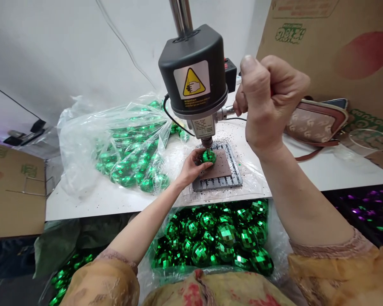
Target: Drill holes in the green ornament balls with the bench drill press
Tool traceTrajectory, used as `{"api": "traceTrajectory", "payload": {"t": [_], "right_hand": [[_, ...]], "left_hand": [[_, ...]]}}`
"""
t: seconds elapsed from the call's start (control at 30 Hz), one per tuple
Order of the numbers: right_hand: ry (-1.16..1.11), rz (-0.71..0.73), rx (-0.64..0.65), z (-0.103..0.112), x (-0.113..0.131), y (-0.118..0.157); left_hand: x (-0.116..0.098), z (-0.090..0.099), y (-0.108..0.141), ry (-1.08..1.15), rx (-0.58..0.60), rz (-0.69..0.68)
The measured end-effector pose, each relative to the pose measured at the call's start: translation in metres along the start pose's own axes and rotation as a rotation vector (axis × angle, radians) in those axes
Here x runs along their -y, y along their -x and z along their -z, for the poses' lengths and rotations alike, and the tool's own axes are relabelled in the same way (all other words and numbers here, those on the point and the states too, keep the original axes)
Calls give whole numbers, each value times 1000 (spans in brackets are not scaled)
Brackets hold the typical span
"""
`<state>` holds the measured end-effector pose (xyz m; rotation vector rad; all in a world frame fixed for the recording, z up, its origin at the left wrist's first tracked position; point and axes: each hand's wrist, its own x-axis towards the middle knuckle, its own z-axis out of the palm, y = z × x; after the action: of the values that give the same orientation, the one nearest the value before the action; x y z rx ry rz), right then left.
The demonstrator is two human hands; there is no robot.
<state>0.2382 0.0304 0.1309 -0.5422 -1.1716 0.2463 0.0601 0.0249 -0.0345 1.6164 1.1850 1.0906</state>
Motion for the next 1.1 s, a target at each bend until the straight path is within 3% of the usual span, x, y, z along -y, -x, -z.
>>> {"api": "traceTrajectory", "payload": {"t": [0.13, 0.33, 0.57, 0.73, 1.1], "right_hand": [[49, -12, 7, 1, 0, 0], [41, 10, 18, 1, -1, -1], [22, 6, -37, 5, -9, 16], [-20, 129, -93, 7, -15, 29], [-88, 192, -106, 12, -25, 40]], "left_hand": [[-2, -9, 7, -101, -32, -67], [5, -20, 12, -14, -2, -89], [10, -21, 13, 35, 2, -101], [12, -21, 14, 23, 8, -87], [10, -20, 15, -8, 3, -103]]}}
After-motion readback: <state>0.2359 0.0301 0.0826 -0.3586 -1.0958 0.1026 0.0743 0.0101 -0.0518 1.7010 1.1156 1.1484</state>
